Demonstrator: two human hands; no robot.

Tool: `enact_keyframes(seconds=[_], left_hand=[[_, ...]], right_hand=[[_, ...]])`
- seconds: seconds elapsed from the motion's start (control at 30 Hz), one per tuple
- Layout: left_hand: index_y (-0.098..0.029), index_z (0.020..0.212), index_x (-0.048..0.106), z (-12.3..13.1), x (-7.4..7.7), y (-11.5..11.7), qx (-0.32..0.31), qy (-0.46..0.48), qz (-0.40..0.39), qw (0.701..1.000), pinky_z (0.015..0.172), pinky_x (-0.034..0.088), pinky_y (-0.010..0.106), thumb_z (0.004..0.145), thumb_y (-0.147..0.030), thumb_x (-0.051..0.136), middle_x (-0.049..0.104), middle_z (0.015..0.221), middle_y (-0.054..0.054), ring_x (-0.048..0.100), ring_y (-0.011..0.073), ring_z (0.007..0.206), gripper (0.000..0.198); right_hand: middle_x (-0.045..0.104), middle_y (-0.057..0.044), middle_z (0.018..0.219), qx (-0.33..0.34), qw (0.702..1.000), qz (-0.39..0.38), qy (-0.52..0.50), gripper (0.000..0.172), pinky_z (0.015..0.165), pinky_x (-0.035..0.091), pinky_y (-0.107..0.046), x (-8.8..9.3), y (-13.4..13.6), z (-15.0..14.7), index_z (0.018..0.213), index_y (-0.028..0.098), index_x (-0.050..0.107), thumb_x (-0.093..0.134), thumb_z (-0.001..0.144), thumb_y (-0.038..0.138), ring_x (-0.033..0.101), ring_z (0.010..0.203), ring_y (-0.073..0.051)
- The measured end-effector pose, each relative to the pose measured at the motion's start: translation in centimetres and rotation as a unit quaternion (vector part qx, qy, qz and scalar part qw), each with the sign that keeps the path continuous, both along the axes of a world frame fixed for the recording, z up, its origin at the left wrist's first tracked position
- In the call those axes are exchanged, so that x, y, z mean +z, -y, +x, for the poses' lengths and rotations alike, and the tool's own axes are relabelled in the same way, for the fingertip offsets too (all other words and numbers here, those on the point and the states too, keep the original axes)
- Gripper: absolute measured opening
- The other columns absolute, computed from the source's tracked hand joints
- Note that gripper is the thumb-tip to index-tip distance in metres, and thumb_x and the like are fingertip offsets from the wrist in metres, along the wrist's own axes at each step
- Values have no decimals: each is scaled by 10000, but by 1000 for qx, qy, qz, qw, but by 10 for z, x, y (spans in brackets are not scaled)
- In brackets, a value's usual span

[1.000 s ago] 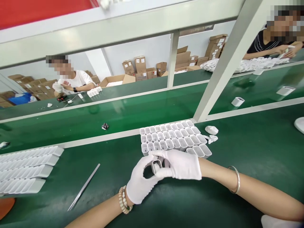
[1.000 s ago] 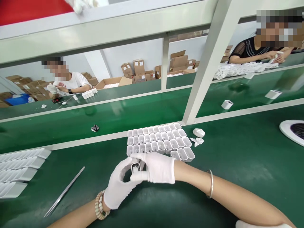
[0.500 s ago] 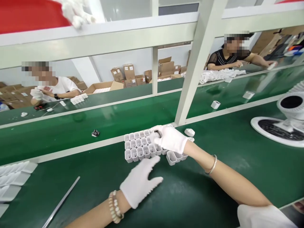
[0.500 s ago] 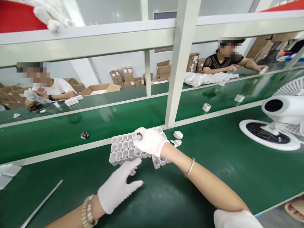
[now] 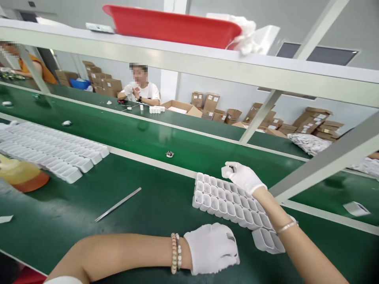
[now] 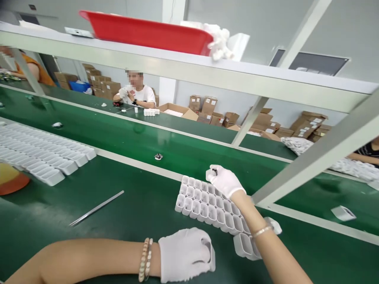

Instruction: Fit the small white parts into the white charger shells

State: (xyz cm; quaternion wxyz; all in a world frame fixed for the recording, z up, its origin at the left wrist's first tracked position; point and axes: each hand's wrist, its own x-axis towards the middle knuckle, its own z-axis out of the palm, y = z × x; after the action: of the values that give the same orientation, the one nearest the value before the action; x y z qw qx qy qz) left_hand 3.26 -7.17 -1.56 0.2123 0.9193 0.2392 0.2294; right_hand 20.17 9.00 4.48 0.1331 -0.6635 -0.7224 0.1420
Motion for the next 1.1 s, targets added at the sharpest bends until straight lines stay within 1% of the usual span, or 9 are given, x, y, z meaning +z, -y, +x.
enact_keyframes(seconds=[0.17,0.3,0.43,0.57,0.7,0.8,0.9,1.0,1.1], left_hand=[[-215,697,696,-31,-11,-2,13,59,-55,997,702,524,271,822,-355,690,724,894,18,691,194,812,188],[-219,779,698,-27,-24,-10,-18,47,-103,993,623,525,260,838,-383,667,720,886,7,705,207,817,177],[-241,994,698,-18,-35,-14,-43,33,-147,988,548,513,270,809,-350,679,714,969,30,711,236,825,215],[-248,1210,644,-13,-44,-17,-40,37,-170,984,590,538,294,748,-327,716,704,1083,59,714,271,903,474],[-240,1019,721,-11,-46,-23,-43,25,-214,976,548,521,277,719,-254,723,736,906,9,724,249,777,301],[-238,955,726,-18,-37,-22,-59,69,-237,967,603,541,259,732,-261,727,739,864,-17,724,221,770,224],[-219,975,713,-30,-22,-14,-31,140,-240,960,719,566,252,734,-335,754,742,916,-2,723,203,816,271],[-177,1064,688,-40,-8,-4,52,191,-232,952,833,580,318,717,-376,777,734,1050,74,717,241,921,410],[-190,1149,657,-46,1,5,109,227,-216,943,871,580,372,747,-332,758,719,1102,96,706,253,965,438]], right_hand=[[654,-79,1165,22,991,-43,125,306,830,567,-394,-7,-55,-47,1212,178,608,574,979,372,662,956,-194],[635,-87,1209,78,967,-52,237,328,844,566,-412,-9,-69,-72,1233,175,599,597,966,366,654,995,-209],[579,-108,1313,144,935,-10,325,411,927,526,-492,-9,-76,-111,1315,180,549,614,953,362,613,1115,-260],[539,-106,1378,279,906,10,318,402,958,512,-490,-21,-79,-165,1332,203,543,616,954,320,590,1159,-262],[610,-103,1270,334,902,15,271,326,919,536,-450,-28,-81,-190,1241,169,601,619,955,324,629,1083,-235],[631,-96,1229,327,920,34,213,300,891,548,-428,-18,-80,-174,1209,168,615,614,958,332,644,1041,-221],[634,-97,1219,302,942,58,130,263,884,558,-406,-3,-62,-132,1213,163,598,561,983,284,659,988,-193],[631,-119,1209,279,957,66,44,285,927,559,-363,7,-17,-75,1249,148,552,499,989,252,667,992,-174],[615,-118,1256,259,964,58,-24,341,947,564,-367,11,45,-22,1268,197,536,548,959,342,649,1098,-208]])
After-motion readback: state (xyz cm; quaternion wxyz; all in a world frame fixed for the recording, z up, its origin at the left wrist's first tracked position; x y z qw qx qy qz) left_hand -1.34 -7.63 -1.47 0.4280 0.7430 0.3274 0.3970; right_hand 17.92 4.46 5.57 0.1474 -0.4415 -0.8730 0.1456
